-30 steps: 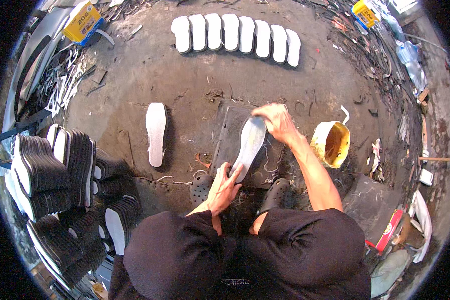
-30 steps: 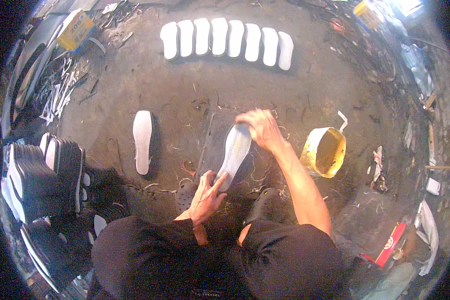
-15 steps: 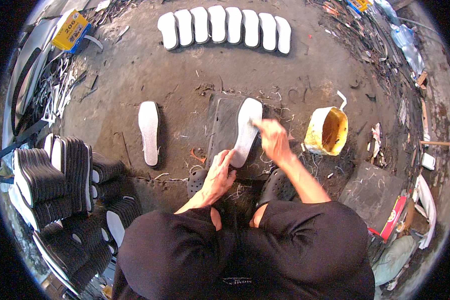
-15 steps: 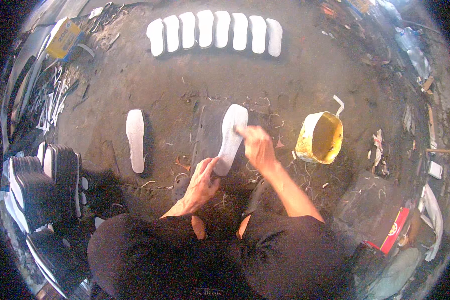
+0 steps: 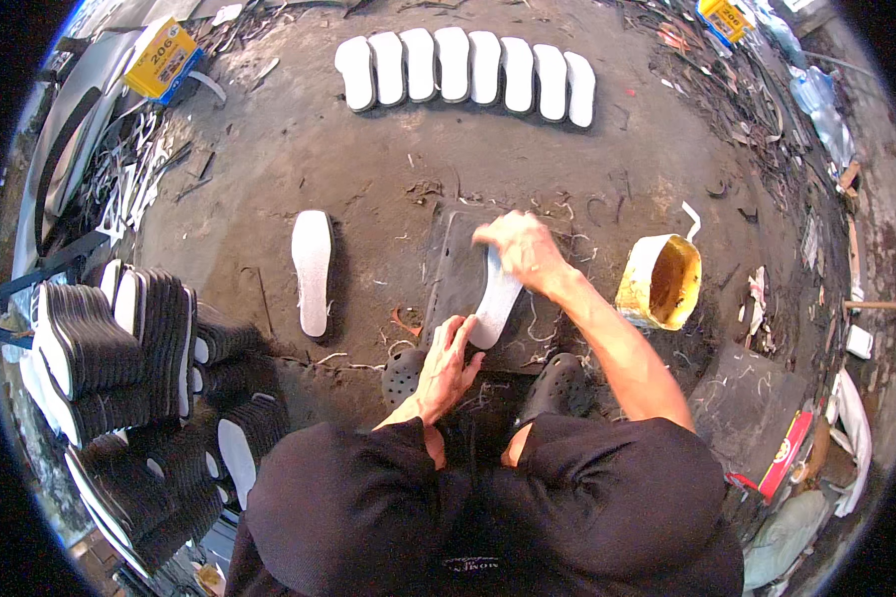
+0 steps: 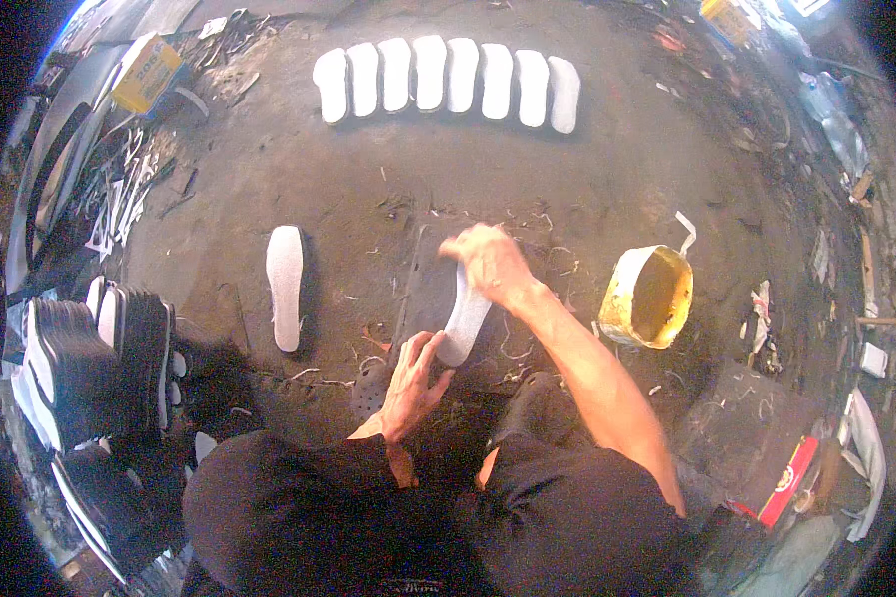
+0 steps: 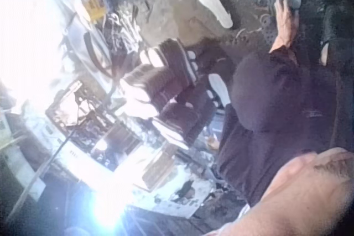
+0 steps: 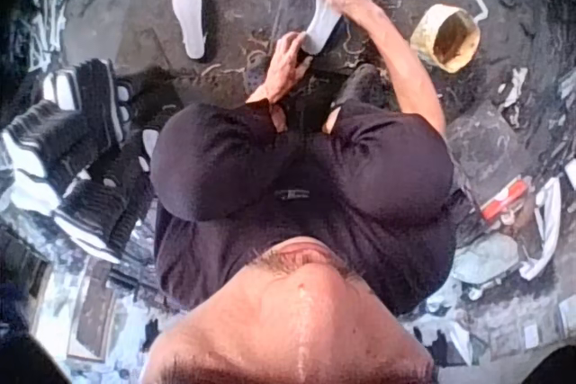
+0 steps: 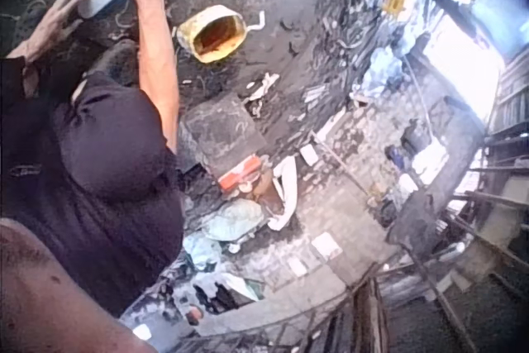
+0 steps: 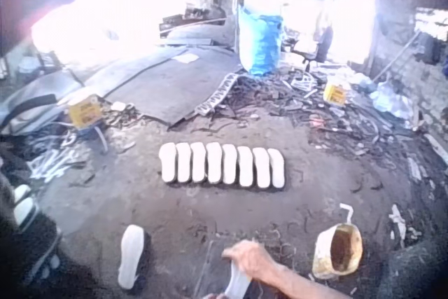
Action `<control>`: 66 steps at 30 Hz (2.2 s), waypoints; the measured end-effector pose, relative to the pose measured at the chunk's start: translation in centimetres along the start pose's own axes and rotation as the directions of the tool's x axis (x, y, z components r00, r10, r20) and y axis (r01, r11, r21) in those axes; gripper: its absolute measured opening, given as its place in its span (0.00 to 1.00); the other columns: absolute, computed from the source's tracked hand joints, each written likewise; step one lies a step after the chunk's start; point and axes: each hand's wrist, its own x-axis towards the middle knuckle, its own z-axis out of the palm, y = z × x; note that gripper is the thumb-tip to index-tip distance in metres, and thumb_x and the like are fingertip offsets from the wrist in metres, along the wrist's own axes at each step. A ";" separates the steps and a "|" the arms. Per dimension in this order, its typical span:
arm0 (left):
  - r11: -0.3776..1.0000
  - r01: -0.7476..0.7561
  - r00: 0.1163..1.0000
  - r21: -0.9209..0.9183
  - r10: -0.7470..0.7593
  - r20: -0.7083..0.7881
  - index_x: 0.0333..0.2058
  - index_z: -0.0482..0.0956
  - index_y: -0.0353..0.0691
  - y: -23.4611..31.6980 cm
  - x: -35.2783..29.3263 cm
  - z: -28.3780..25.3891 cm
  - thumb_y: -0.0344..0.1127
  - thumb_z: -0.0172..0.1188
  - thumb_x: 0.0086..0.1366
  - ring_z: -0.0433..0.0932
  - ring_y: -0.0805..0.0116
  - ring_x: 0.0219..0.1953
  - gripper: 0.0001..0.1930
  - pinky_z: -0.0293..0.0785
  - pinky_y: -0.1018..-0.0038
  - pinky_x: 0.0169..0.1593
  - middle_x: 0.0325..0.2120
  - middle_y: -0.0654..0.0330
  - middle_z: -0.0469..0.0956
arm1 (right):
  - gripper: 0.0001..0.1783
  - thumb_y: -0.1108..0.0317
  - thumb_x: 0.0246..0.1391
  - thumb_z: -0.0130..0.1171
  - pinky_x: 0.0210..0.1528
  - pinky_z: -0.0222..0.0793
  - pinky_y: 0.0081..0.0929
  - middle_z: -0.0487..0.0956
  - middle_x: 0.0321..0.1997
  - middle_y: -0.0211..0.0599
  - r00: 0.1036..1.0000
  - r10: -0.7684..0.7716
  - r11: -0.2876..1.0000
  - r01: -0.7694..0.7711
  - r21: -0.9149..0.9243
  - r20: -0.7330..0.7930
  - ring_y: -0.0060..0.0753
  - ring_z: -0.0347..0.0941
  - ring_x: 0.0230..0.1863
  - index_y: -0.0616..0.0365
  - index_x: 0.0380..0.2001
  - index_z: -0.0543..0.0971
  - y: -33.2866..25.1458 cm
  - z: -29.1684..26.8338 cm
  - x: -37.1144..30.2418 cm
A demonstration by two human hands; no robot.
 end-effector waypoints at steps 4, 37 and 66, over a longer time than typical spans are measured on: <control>1.000 0.008 1.000 -0.004 -0.008 -0.006 0.73 0.67 0.37 -0.4 -0.3 0.0 0.30 0.73 0.65 0.69 0.34 0.67 0.39 0.71 0.50 0.70 0.65 0.38 0.68 | 0.21 0.71 0.56 0.56 0.52 0.77 0.49 0.88 0.44 0.44 0.988 -0.023 0.993 0.004 0.119 0.152 0.54 0.82 0.46 0.47 0.50 0.88 1.2 -1.2 1.0; 0.994 0.110 0.681 -0.010 -0.083 -0.727 0.69 0.64 0.33 -14.5 27.8 -24.0 0.35 0.81 0.55 0.74 0.41 0.62 0.47 0.72 0.49 0.67 0.57 0.39 0.75 | 0.18 0.75 0.71 0.55 0.60 0.70 0.51 0.83 0.53 0.52 0.522 0.771 0.511 -0.849 -0.134 -0.365 0.60 0.76 0.57 0.64 0.60 0.81 -10.1 -15.3 -22.0; 0.976 0.196 0.666 0.092 -0.064 -0.743 0.66 0.77 0.37 -5.8 1.8 -12.5 0.33 0.79 0.61 0.77 0.46 0.58 0.35 0.73 0.52 0.64 0.57 0.45 0.79 | 0.34 0.58 0.71 0.66 0.80 0.59 0.57 0.69 0.81 0.46 0.062 0.994 0.094 -0.151 0.984 -0.085 0.42 0.58 0.84 0.68 0.72 0.74 6.1 -17.2 -30.7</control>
